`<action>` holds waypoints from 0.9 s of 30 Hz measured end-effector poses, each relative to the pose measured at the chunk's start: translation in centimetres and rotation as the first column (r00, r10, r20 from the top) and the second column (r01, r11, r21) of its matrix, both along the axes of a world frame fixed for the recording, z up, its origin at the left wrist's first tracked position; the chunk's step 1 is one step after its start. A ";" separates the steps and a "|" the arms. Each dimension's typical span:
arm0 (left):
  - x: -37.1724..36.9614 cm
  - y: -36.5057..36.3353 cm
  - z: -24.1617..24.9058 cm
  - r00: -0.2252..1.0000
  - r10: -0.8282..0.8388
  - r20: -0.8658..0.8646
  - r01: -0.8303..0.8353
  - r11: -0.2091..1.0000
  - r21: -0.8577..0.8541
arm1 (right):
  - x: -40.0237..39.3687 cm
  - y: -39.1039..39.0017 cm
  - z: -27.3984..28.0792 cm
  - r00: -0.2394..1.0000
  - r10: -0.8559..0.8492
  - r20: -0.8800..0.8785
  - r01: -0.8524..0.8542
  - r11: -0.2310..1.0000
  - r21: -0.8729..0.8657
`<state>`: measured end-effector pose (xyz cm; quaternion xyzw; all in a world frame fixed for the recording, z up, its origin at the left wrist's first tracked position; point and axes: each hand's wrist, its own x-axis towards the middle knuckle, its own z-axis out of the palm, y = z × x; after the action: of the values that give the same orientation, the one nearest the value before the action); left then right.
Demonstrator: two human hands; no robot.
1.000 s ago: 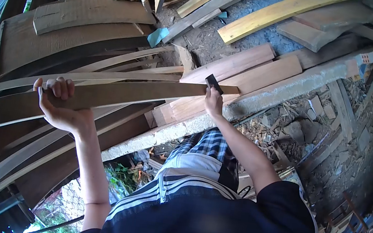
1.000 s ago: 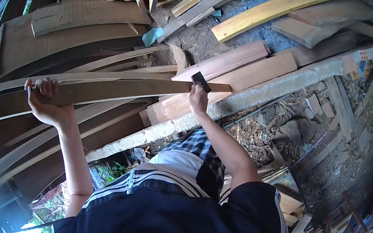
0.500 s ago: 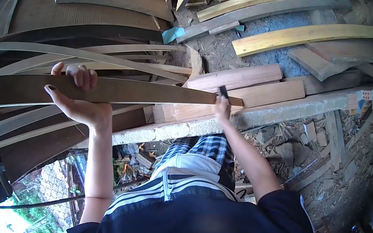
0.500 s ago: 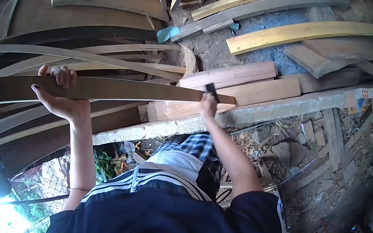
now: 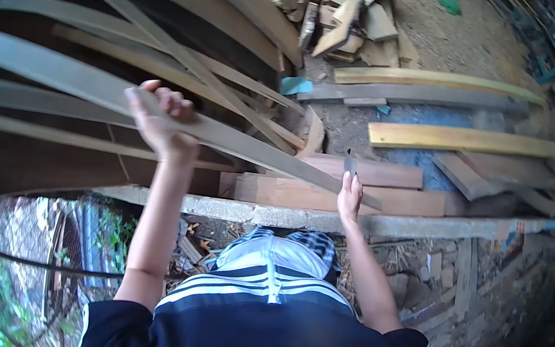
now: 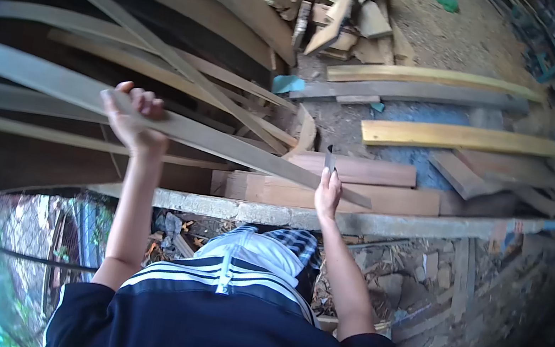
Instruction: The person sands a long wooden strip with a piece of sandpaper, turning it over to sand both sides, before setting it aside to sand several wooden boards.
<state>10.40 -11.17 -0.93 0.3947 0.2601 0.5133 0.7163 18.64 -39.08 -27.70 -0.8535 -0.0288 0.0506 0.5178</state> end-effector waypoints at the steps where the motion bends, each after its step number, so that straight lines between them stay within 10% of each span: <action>1: -0.8 1.3 0.6 0.997 -0.047 0.053 0.046 0.999 0.010 | -0.3 0.2 0.3 0.995 -0.100 -0.003 0.100 0.995 0.017; 5: -4.3 8.1 2.4 0.857 -0.395 0.330 0.380 0.918 0.112 | -1.3 0.5 5.0 0.972 -0.233 -0.003 0.231 0.963 0.138; 7: -5.1 9.4 4.1 0.896 -0.315 0.314 0.308 0.949 0.074 | -1.4 1.0 7.1 0.926 -0.289 0.243 0.236 0.946 0.224; 11: -4.9 11.4 4.8 0.890 -0.317 0.327 0.318 0.947 0.053 | -0.6 2.0 6.8 0.926 -0.349 0.147 0.314 0.924 0.216; 18: 2.8 19.6 2.9 0.977 0.197 0.084 -0.195 0.980 -0.025 | 2.8 8.2 7.3 0.962 -0.109 0.250 0.037 0.961 0.276; 22: 7.0 28.7 -3.3 0.787 0.610 -0.087 -0.583 0.783 0.216 | 1.5 8.8 8.2 0.969 -0.025 0.245 -0.047 0.957 0.285; 27: 4.9 32.7 -8.1 0.589 0.395 -0.705 -0.471 0.877 0.097 | -0.9 4.4 3.0 0.988 0.034 0.149 -0.063 0.979 0.192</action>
<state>15.33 21.52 -8.99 0.4484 0.6271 0.4670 0.4330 17.73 -34.68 -24.69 -0.7987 -0.0920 -0.0020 0.5946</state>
